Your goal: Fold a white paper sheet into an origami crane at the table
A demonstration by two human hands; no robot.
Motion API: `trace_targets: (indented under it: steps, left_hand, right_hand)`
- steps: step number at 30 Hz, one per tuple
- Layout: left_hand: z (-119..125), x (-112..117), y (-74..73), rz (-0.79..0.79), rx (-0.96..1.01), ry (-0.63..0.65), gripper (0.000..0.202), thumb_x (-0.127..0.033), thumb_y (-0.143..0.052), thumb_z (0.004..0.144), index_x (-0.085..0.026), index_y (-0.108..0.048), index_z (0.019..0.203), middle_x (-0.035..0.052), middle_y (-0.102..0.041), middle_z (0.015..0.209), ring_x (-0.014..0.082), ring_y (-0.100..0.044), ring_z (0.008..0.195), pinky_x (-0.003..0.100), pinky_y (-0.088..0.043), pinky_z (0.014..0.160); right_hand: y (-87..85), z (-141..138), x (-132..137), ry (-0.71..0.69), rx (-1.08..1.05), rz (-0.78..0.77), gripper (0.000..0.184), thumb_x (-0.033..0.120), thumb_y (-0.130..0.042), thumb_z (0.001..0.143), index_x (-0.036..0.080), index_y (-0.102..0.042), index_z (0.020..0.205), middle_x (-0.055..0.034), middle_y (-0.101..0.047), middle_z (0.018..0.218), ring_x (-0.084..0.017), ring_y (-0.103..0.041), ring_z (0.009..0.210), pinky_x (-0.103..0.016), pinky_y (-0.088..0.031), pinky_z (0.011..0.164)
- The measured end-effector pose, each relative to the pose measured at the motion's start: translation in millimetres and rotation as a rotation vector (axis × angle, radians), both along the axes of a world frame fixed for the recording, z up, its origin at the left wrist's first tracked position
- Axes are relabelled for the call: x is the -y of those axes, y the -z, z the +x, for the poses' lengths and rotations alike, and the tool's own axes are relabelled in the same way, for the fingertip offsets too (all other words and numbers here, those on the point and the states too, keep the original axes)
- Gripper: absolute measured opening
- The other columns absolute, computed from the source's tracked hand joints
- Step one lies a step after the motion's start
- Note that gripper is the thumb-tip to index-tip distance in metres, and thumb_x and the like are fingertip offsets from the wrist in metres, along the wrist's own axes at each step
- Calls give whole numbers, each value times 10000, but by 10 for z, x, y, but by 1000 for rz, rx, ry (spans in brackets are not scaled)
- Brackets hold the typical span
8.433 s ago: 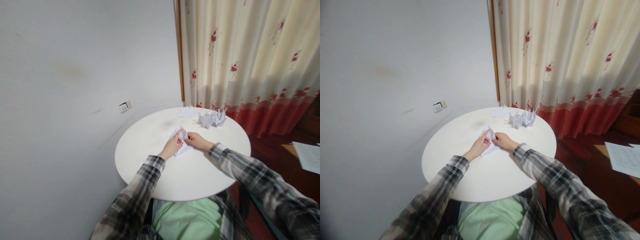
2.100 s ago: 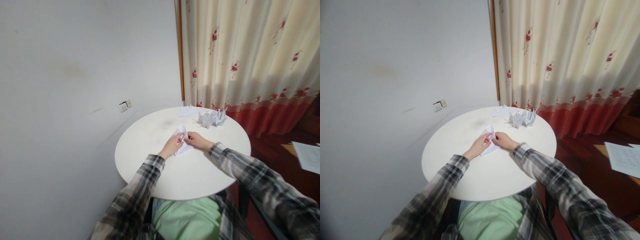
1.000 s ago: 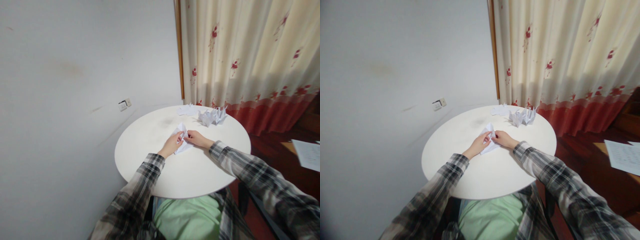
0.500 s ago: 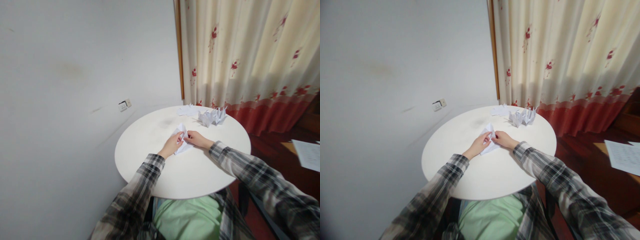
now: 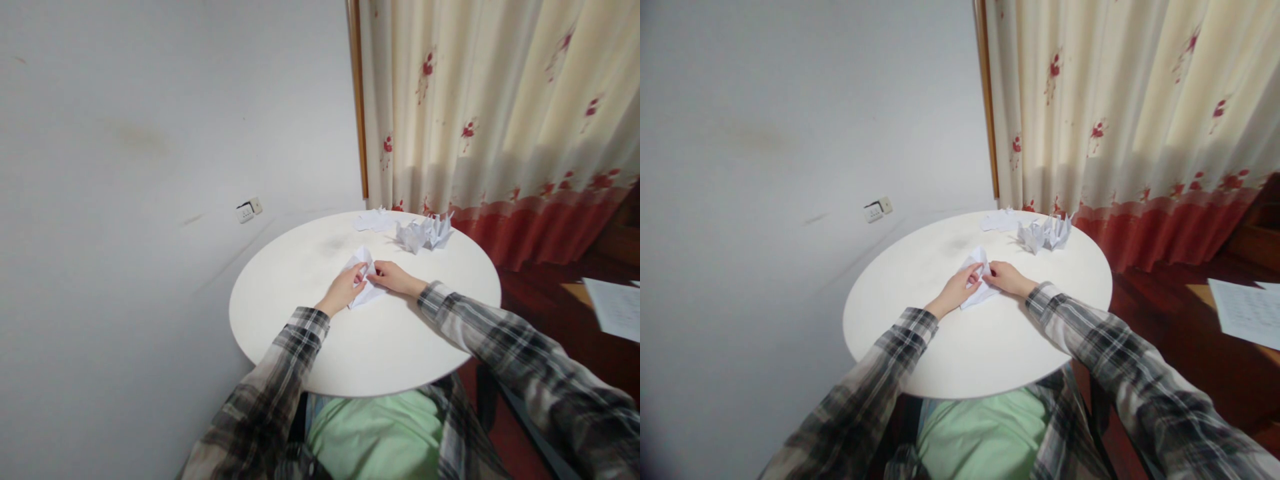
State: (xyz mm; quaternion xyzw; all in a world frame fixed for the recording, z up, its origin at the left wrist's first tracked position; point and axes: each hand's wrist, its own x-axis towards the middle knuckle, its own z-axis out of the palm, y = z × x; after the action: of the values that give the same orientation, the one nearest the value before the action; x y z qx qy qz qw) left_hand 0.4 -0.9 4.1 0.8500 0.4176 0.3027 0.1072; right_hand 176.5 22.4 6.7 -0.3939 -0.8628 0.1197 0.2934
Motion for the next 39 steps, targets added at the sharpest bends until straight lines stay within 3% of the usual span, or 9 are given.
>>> trace_targets:
  steps: [39]
  left_hand:
    - [-2, 0, -3, -11, 3, 9, 453, -231, -483, 751, -175, -400, 1193, 22, -572, 850, 118, -506, 737, 264, -412, 746]
  right_hand:
    - [-29, 1, 25, 10, 1, -23, 221, 285, -476, 760, 106, -594, 811, -42, -589, 712, -104, -468, 602, -198, -329, 568]
